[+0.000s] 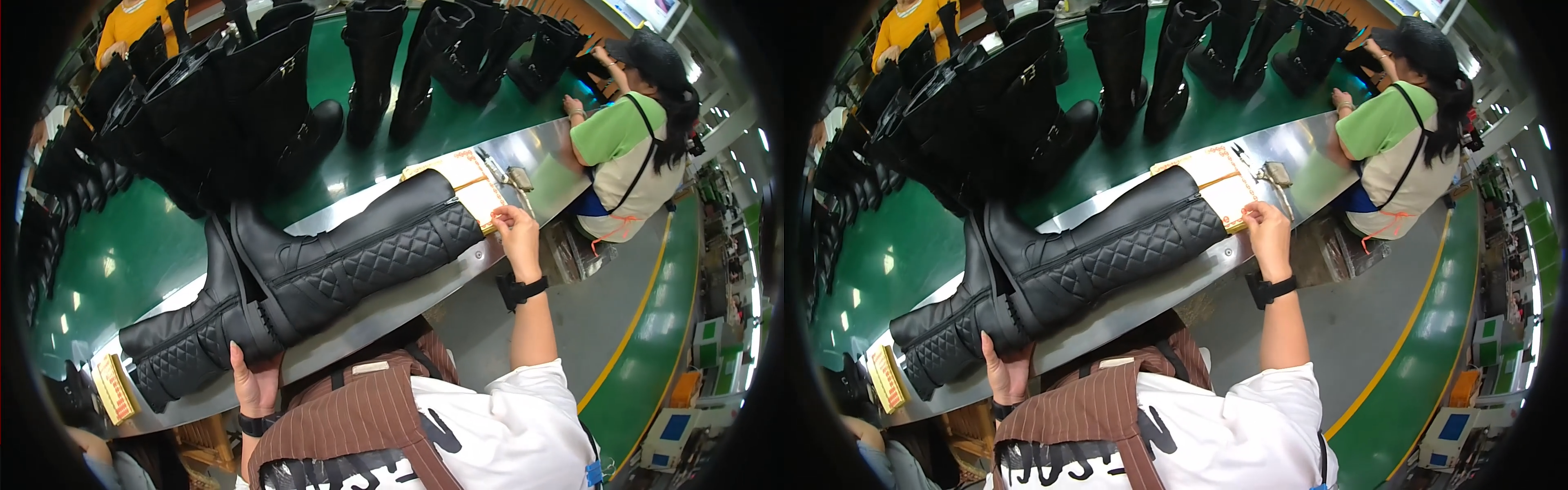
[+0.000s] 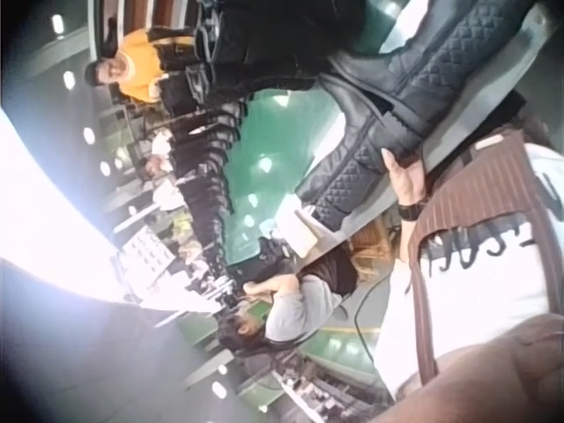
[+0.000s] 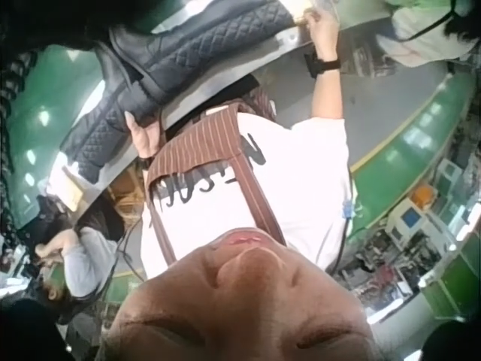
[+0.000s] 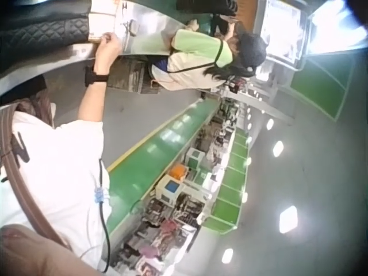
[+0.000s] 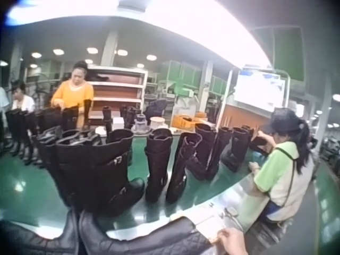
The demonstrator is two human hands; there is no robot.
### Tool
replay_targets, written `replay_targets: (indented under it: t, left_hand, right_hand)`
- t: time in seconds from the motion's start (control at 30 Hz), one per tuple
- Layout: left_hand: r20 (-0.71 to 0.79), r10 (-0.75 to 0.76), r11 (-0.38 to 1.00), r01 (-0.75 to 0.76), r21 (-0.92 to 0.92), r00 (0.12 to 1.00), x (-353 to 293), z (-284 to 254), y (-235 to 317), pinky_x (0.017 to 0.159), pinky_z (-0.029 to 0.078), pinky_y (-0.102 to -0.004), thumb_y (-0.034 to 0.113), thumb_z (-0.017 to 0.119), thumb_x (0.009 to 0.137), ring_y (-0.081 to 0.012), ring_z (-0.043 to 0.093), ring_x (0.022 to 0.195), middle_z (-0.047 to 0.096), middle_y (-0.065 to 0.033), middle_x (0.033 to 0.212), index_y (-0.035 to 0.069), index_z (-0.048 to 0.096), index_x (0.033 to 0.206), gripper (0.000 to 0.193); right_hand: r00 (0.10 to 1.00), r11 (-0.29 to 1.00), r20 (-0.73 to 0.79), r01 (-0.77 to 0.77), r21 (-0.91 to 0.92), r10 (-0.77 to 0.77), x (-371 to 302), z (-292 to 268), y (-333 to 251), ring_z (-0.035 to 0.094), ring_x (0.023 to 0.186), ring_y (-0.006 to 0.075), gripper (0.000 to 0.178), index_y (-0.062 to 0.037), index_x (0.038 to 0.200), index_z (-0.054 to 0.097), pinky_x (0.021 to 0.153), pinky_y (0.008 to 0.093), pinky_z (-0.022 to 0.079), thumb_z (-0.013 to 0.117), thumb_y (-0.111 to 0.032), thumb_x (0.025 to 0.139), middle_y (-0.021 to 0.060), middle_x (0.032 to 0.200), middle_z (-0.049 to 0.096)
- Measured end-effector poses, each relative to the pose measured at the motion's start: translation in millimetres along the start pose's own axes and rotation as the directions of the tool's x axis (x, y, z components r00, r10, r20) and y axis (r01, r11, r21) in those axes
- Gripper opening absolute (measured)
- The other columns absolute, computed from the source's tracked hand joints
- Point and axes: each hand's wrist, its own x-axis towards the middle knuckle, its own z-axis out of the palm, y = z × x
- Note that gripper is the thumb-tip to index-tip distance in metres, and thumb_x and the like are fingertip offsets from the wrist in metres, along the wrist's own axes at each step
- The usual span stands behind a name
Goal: Checking the quality of black leather boots on a factory production line.
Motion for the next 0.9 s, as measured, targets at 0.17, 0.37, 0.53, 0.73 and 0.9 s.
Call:
replay_targets:
  t: [0.17,0.37,0.53,0.73,0.9]
  left_hand:
    - [0.001,-0.011,1.0,0.011,-0.026,1.0,-1,0,1,0.11,0.03,-0.0486,0.05,0.063,0.086,-0.0271,0.044,0.127,0.048,-0.009,0.138,0.008,0.044,0.137,0.069]
    - [-0.006,-0.021,0.998,0.02,-0.061,1.0,-1,-1,4,0.107,0.034,-0.0458,0.044,0.062,0.089,-0.0241,0.048,0.123,0.053,-0.008,0.132,0.007,0.048,0.132,0.058]
    - [-0.013,-0.047,0.997,0.046,-0.061,0.999,0,-3,4,0.105,0.037,-0.044,0.04,0.062,0.09,-0.0218,0.051,0.12,0.055,-0.0071,0.129,0.008,0.049,0.131,0.054]
    - [-0.018,-0.059,0.995,0.057,-0.077,0.998,-1,-5,4,0.105,0.037,-0.0441,0.039,0.064,0.089,-0.0217,0.05,0.12,0.055,-0.007,0.129,0.008,0.049,0.131,0.055]
    - [-0.009,-0.103,0.98,0.1,-0.172,0.995,-1,-6,6,0.102,0.039,-0.0437,0.027,0.066,0.09,-0.0192,0.051,0.118,0.055,-0.0032,0.127,0.011,0.051,0.129,0.045]
  right_hand:
    - [0.977,0.974,0.214,0.065,-0.219,-0.017,17,-8,15,0.064,0.077,0.0249,0.011,-0.0013,0.092,0.059,0.066,0.0362,0.052,0.063,-0.001,0.081,0.015,0.085,0.064]
    - [0.908,0.975,0.388,-0.206,0.087,0.158,24,-7,24,0.053,0.07,0.0063,0.013,-0.0032,0.096,0.052,0.055,0.022,0.053,0.059,0.004,0.087,0.0013,0.081,0.055]
    - [0.924,0.98,0.346,-0.194,0.051,0.165,23,-6,23,0.052,0.068,0.0054,0.013,-0.0024,0.097,0.055,0.054,0.0211,0.052,0.06,0.004,0.087,-0.0007,0.08,0.054]
    - [0.925,0.97,0.362,-0.186,0.156,0.119,27,-4,42,0.055,0.067,0.006,0.012,-0.0025,0.098,0.056,0.053,0.0211,0.052,0.062,-0.002,0.087,-0.0002,0.079,0.057]
    - [0.93,0.962,0.309,-0.246,0.119,0.2,26,-3,18,0.06,0.064,0.009,0.008,-0.0031,0.091,0.058,0.054,0.0244,0.051,0.063,-0.009,0.089,0.0023,0.074,0.061]
